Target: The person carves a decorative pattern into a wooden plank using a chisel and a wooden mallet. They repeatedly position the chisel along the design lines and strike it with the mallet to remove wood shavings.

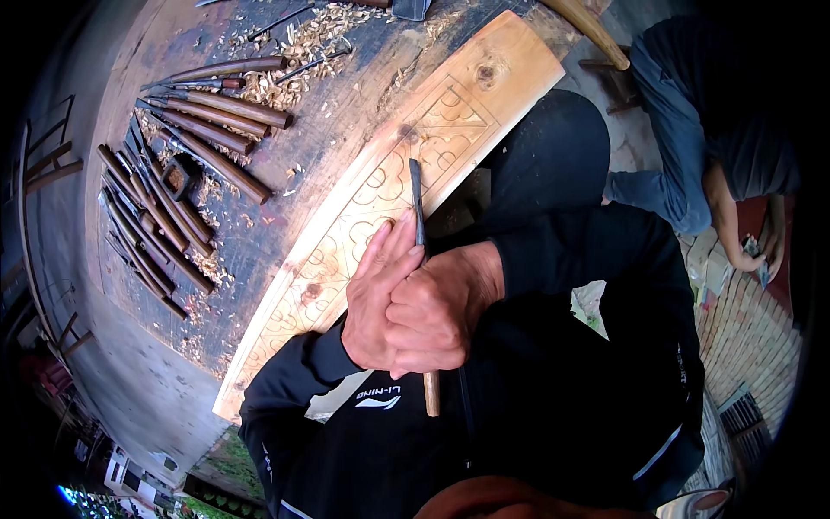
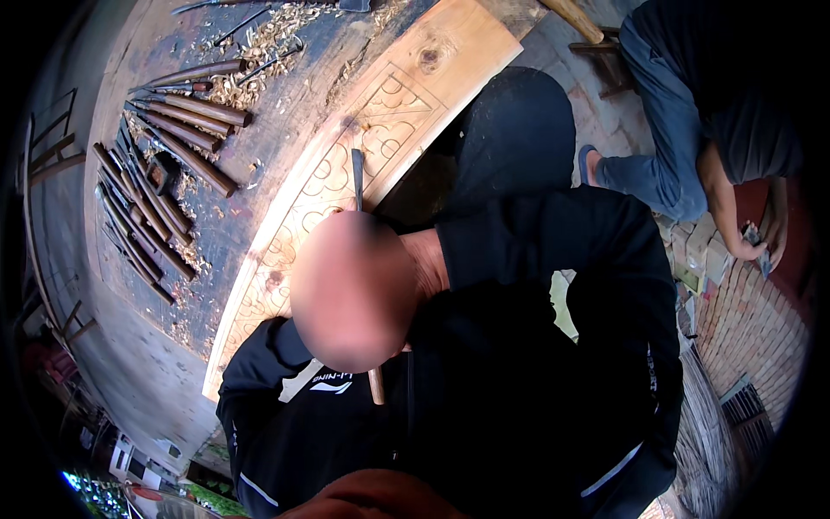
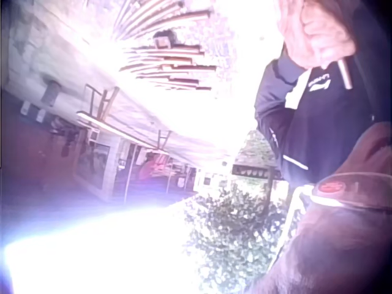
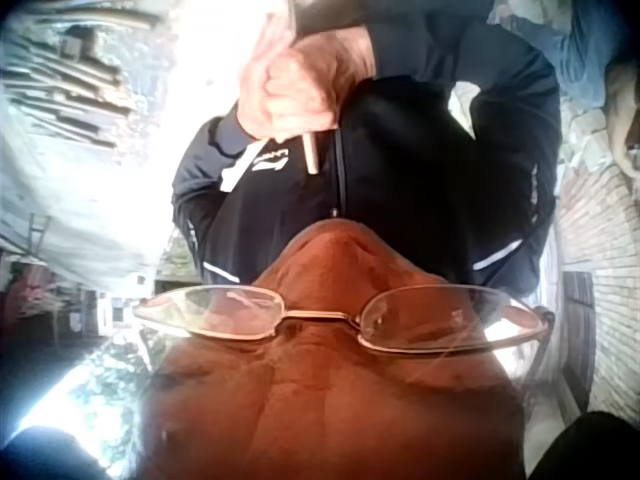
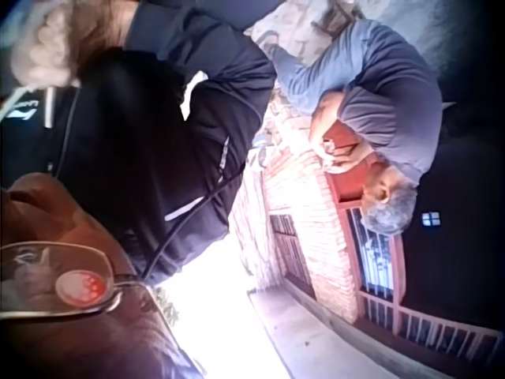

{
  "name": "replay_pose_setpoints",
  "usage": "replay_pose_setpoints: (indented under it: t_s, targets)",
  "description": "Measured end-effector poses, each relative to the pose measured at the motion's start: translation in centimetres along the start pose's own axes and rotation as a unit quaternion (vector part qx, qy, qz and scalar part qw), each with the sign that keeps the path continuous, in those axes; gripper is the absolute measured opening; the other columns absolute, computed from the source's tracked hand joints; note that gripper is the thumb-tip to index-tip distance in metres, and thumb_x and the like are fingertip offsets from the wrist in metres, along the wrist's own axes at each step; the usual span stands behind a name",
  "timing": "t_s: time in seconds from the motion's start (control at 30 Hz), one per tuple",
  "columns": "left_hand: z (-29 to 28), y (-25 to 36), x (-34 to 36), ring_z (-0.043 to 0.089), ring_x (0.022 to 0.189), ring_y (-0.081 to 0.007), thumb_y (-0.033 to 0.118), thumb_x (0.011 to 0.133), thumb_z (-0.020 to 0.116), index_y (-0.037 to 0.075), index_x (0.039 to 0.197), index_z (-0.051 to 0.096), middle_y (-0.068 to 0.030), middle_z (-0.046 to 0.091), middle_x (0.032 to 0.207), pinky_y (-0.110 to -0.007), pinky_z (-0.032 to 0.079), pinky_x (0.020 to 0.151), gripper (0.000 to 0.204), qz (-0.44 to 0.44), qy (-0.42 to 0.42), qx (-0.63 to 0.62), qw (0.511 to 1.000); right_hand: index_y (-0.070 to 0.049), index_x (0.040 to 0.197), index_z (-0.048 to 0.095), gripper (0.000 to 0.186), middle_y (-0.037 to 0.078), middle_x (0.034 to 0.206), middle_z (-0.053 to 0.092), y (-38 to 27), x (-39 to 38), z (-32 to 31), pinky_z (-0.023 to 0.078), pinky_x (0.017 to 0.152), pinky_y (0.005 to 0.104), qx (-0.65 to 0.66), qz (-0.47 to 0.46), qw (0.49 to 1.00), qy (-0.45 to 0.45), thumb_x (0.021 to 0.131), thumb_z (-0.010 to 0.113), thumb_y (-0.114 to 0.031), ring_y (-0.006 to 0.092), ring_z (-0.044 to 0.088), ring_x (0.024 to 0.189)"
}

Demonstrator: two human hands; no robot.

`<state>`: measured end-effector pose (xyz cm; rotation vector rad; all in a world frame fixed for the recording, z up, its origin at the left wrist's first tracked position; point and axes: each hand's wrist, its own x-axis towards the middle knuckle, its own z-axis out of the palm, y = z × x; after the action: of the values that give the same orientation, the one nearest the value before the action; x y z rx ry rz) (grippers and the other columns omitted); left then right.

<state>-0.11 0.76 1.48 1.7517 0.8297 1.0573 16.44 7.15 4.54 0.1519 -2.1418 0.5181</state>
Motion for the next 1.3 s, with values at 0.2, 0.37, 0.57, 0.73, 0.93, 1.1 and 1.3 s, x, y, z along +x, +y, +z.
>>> replay_pose_setpoints:
  t_s: [0.2, 0.37, 0.57, 0.73, 0.93, 1.1, 1.3]
  targets:
    - [-0.4, 1.5, 0.1, 0.044, 0.155, -0.0538, 0.036, 0.089, 0.077, -0.005, 0.149, 0.051, -0.0412, 0.045, 0.162, -0.061, 0.028, 0.130, 0.077, -0.041, -0.015, 0.017, 0.999, -0.005, 0.071, 0.063, 0.035, 0.009, 0.063, 0.059, 0.3, 0.0, -0.5, 0.050, 0.051, 0.0375, -0.021, -0.030, 0.999, -0.008, 0.088, 0.080, -0.029, 0.0221, 0.064, 0.057]
    - [-0.4, 1.4, 0.5, 0.042, 0.155, -0.0543, 0.033, 0.094, 0.073, -0.008, 0.149, 0.049, -0.0450, 0.043, 0.161, -0.062, 0.027, 0.130, 0.071, -0.037, -0.019, 0.010, 0.999, -0.008, 0.070, 0.055, 0.040, 0.009, 0.069, 0.059, 0.6, -0.2, -0.3, 0.045, 0.053, 0.0328, -0.013, -0.031, 0.999, -0.020, 0.088, 0.082, -0.031, 0.0198, 0.062, 0.060]
    - [0.0, 0.9, 1.5, 0.044, 0.153, -0.0547, 0.019, 0.106, 0.062, -0.012, 0.143, 0.048, -0.0507, 0.044, 0.155, -0.062, 0.030, 0.130, 0.050, -0.007, 0.013, 0.047, 0.999, -0.004, 0.087, 0.060, 0.035, 0.011, 0.085, 0.061, 0.3, -0.5, -0.1, 0.047, 0.066, 0.0352, -0.048, -0.031, 0.998, -0.027, 0.093, 0.076, -0.035, 0.0215, 0.063, 0.076]
    - [1.1, 0.7, -0.1, 0.050, 0.148, -0.0531, 0.020, 0.106, 0.062, -0.011, 0.141, 0.051, -0.0473, 0.050, 0.151, -0.061, 0.037, 0.126, 0.048, -0.025, 0.049, 0.083, 0.995, -0.003, 0.122, 0.052, 0.057, 0.013, 0.122, 0.052, -1.0, 0.0, 1.9, 0.038, 0.094, 0.0382, -0.094, 0.045, 0.994, 0.016, 0.094, 0.073, -0.048, 0.0232, 0.054, 0.109]
    - [1.3, -0.4, -0.8, 0.052, 0.147, -0.0514, 0.022, 0.107, 0.061, -0.010, 0.141, 0.052, -0.0451, 0.051, 0.150, -0.059, 0.039, 0.124, 0.048, -0.010, 0.059, 0.081, 0.995, -0.002, 0.145, 0.048, 0.075, 0.014, 0.144, 0.049, -1.5, 0.7, 9.8, 0.034, 0.110, 0.0417, -0.609, 0.351, 0.709, 0.046, 0.097, 0.069, -0.055, 0.0255, 0.050, 0.129]
    - [1.4, -0.3, -1.2, 0.053, 0.145, -0.0500, 0.024, 0.108, 0.060, -0.009, 0.141, 0.053, -0.0434, 0.052, 0.149, -0.058, 0.040, 0.123, 0.048, -0.011, 0.063, 0.083, 0.994, -0.001, 0.151, 0.051, 0.072, 0.016, 0.146, 0.054, -3.1, 0.5, 10.9, 0.040, 0.109, 0.0457, -0.688, 0.388, 0.613, -0.021, 0.102, 0.064, -0.053, 0.0287, 0.055, 0.129]
    - [1.4, -0.5, -1.4, 0.054, 0.143, -0.0483, 0.026, 0.108, 0.058, -0.009, 0.142, 0.054, -0.0412, 0.054, 0.149, -0.057, 0.041, 0.121, 0.049, -0.005, 0.079, 0.087, 0.993, 0.000, 0.149, 0.056, 0.065, 0.019, 0.138, 0.059, -2.7, -1.8, 8.5, 0.046, 0.101, 0.0515, -0.698, 0.148, 0.695, -0.090, 0.106, 0.060, -0.049, 0.0343, 0.060, 0.121]
